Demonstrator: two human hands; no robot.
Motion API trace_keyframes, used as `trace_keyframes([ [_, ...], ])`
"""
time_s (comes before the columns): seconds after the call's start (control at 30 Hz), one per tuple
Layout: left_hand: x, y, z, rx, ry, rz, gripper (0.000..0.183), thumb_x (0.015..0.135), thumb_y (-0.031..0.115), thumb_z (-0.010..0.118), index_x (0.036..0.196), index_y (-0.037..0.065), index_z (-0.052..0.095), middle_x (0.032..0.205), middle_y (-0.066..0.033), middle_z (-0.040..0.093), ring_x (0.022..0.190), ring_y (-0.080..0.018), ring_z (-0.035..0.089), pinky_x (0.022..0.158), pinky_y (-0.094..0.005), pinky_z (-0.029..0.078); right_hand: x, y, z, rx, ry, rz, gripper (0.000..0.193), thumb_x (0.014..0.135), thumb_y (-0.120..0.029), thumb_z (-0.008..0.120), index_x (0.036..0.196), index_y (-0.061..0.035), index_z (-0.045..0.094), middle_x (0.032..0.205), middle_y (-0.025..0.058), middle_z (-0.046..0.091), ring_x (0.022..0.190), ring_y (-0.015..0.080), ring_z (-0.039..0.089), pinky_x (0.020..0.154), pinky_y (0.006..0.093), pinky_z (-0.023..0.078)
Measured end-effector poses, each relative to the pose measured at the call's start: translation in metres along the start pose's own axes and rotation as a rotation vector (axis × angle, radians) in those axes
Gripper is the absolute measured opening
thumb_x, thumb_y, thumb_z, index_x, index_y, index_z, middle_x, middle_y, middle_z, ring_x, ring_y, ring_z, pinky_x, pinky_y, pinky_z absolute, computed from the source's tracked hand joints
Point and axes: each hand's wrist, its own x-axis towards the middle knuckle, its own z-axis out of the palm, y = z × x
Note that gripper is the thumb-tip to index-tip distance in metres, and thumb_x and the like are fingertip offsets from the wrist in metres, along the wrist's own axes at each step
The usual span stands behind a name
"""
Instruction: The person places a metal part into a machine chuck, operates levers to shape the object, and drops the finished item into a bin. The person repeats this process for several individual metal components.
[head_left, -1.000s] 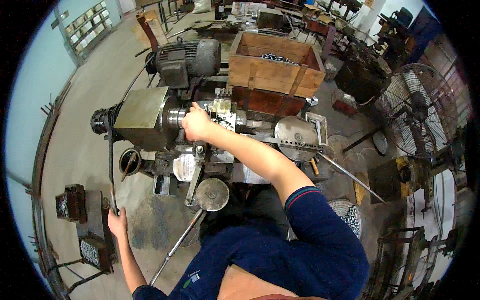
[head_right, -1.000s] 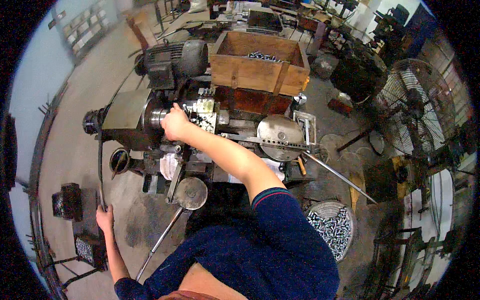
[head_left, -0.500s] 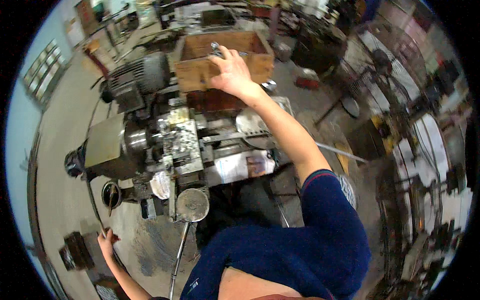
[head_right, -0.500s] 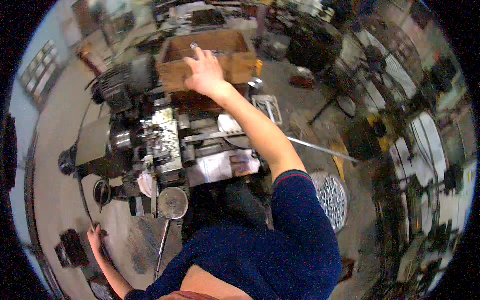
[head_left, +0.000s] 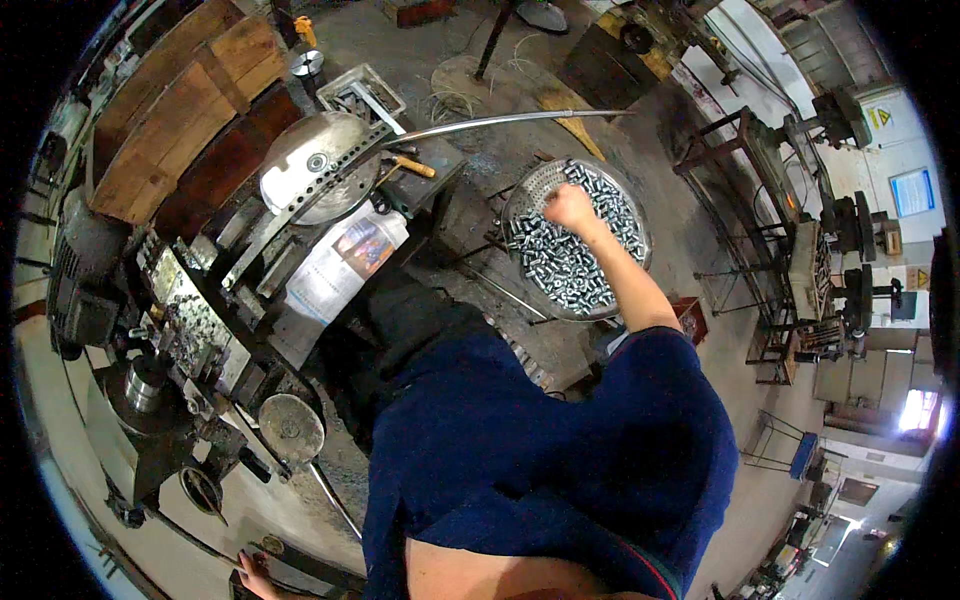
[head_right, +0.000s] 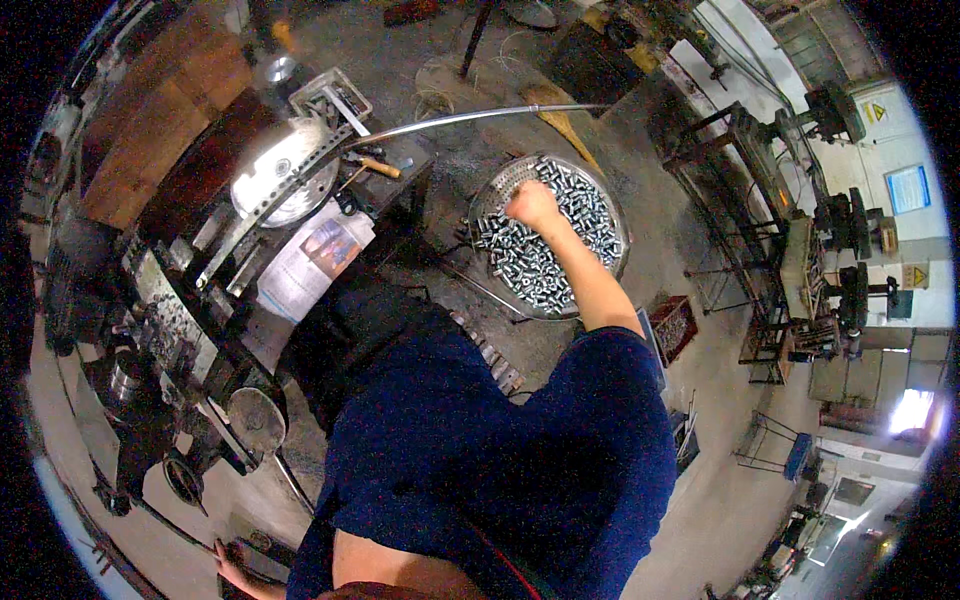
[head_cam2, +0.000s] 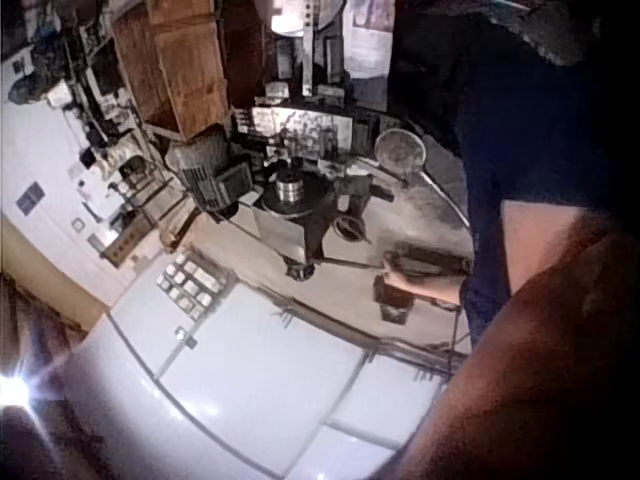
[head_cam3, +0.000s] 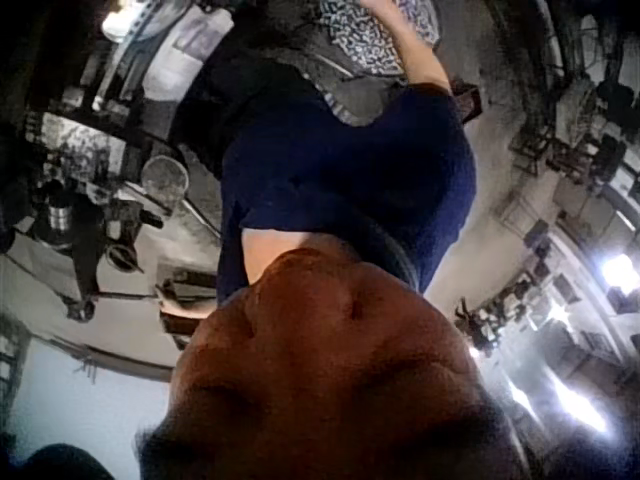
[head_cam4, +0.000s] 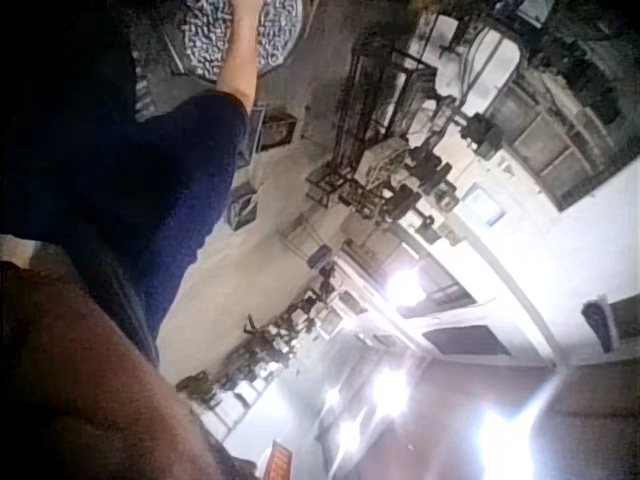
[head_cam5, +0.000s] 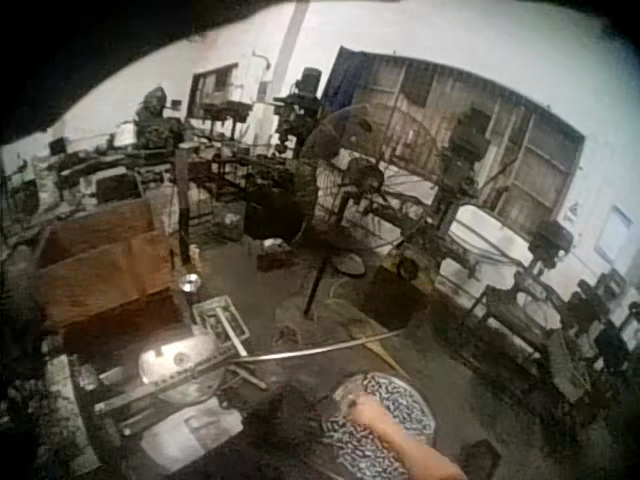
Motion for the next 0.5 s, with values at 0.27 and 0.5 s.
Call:
trace_keyframes([
  [0.27,-0.015,0.002,0.004,0.144,0.151,0.015,0.047,0.081,0.041,0.061,0.085,-0.006,0.061,0.07,-0.0106,0.059,0.054,-0.0164,0.048,0.052,-0.0306,0.041,-0.005,0.0,0.025,-0.298,-0.459,-0.086,0.032,0.058,-0.023,0.063,0.084,-0.0034,0.065,0.092,0.0169,0.063,0.094,0.03,0.059,0.083,0.0357,0.048],
  [0.5,0.008,0.012,-0.002,0.146,0.119,-0.064,0.033,0.085,0.033,0.061,0.089,0.001,0.059,0.065,-0.0066,0.059,0.047,-0.009,0.051,0.042,-0.0236,0.039,0.007,0.03,0.057,-0.352,-0.489,-0.237,0.027,0.061,-0.029,0.064,0.074,-0.0064,0.068,0.09,0.0119,0.065,0.086,0.0294,0.059,0.077,0.0372,0.048],
])
